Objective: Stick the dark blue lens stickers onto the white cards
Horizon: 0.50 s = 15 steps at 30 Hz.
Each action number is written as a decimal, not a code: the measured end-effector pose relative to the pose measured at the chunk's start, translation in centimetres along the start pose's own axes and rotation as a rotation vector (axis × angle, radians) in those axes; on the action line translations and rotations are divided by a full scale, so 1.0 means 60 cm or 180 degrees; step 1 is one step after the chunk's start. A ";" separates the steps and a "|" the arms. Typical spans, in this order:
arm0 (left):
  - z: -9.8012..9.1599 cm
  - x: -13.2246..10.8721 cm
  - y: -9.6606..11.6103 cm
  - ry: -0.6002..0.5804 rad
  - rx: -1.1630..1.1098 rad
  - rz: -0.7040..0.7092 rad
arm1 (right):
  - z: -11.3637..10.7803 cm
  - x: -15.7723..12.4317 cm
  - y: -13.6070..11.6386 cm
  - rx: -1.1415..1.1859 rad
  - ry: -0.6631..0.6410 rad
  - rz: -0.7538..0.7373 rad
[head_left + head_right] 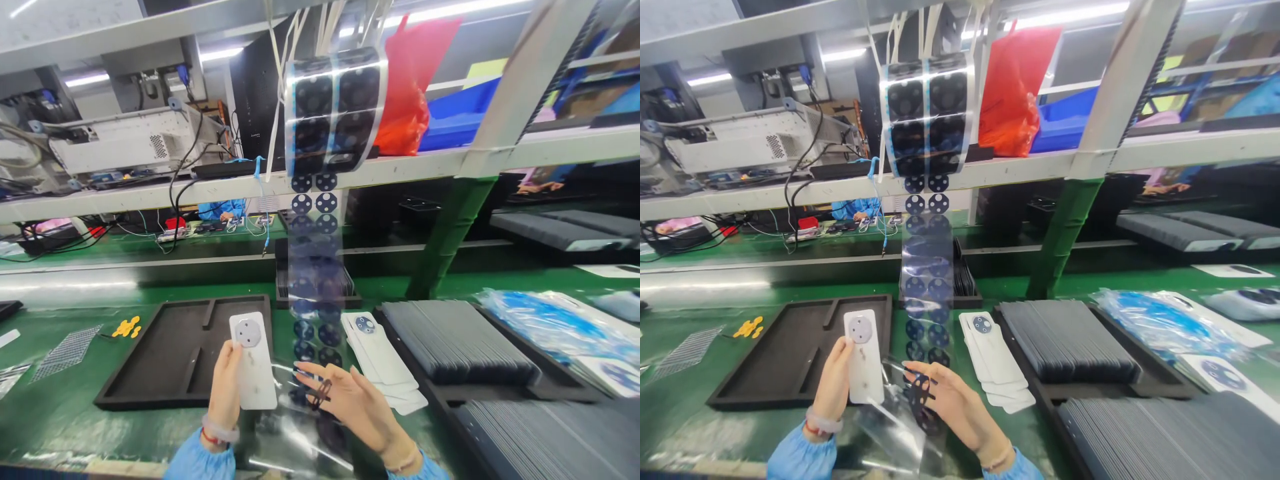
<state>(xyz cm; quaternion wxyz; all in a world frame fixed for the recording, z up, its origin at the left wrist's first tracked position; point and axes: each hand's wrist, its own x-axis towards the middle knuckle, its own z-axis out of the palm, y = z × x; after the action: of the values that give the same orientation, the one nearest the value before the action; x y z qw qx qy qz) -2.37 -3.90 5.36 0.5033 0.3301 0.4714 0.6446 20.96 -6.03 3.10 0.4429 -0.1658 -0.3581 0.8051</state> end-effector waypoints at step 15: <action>0.017 -0.179 -0.010 -0.0061 0.0934 -0.0349 | 0.132 0.001 0.047 -0.0826 0.2232 -0.0903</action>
<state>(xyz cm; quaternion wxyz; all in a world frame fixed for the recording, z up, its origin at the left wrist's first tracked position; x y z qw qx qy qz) 1.70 -13.91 5.65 0.4886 0.3800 0.5730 0.5372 14.65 -10.36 6.52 0.6204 -0.4340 -0.3034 0.5786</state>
